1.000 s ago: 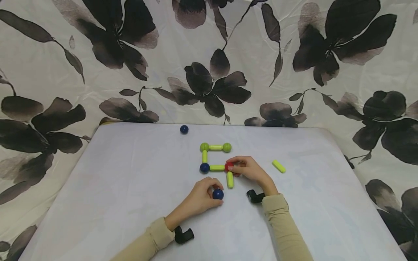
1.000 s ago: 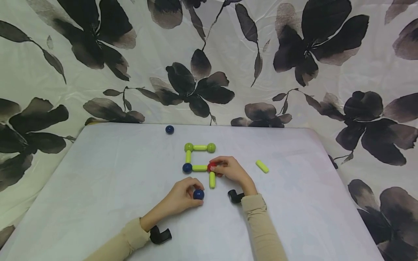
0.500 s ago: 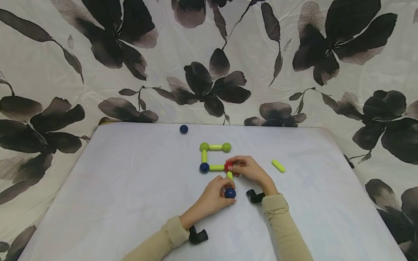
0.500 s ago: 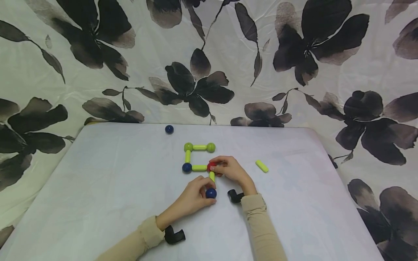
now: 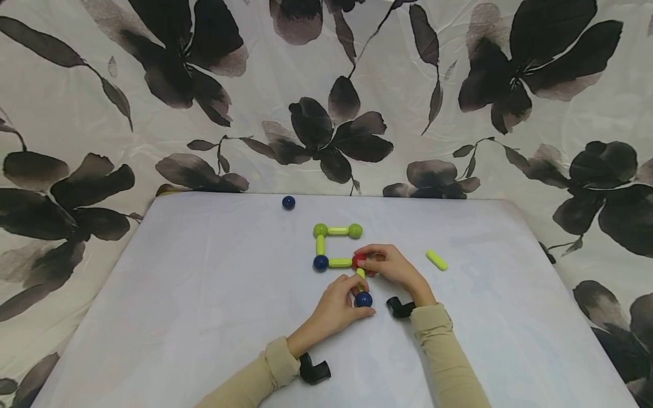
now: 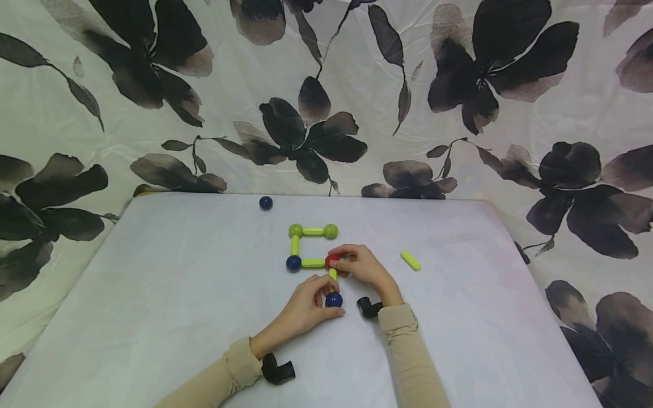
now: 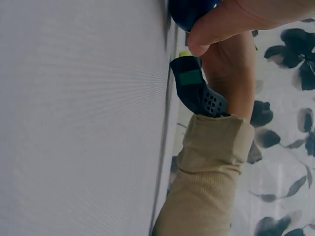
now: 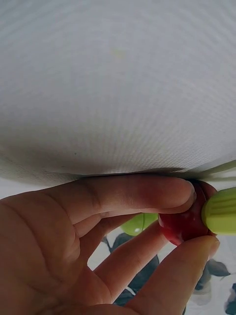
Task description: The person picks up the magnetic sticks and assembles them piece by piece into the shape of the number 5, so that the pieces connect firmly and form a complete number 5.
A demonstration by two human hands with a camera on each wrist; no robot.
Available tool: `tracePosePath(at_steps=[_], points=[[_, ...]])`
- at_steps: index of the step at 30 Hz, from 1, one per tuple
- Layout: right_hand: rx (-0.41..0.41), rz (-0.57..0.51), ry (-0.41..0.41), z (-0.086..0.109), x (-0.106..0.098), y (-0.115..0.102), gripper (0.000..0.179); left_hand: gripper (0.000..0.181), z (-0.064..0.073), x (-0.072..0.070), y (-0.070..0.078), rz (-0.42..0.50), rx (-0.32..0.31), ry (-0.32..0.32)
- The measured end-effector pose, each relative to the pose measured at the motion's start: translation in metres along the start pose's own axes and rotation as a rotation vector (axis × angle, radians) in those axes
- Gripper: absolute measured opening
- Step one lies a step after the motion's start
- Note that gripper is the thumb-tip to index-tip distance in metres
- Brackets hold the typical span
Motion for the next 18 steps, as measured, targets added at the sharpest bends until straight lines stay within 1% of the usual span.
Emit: tracePosePath(at_steps=[6,12,18], points=[[0.007,-0.007,0.003,0.0001,0.0002,0.0012,0.033,0.036,-0.0021,0.0015,-0.0054,0.034,0.039,0.009],[-0.012,-0.017,-0.001,-0.0009,0.0003,0.0001,0.034,0.037,-0.0031,0.0008,-0.0079,0.084,0.082,0.009],[-0.011,-0.018,-0.003,-0.0005,0.0002,0.0011,0.033,0.036,-0.0028,0.0006,-0.0076,0.091,0.123,0.014]])
Point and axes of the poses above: each hand's wrist, its own z-axis away from the middle knuckle, its own x-axis out of the palm, y = z × x, the point moved 9 cm from there along -z, towards the middle knuckle, and after that the axes turned 13 degrees about -x, right-handed, at the moved point
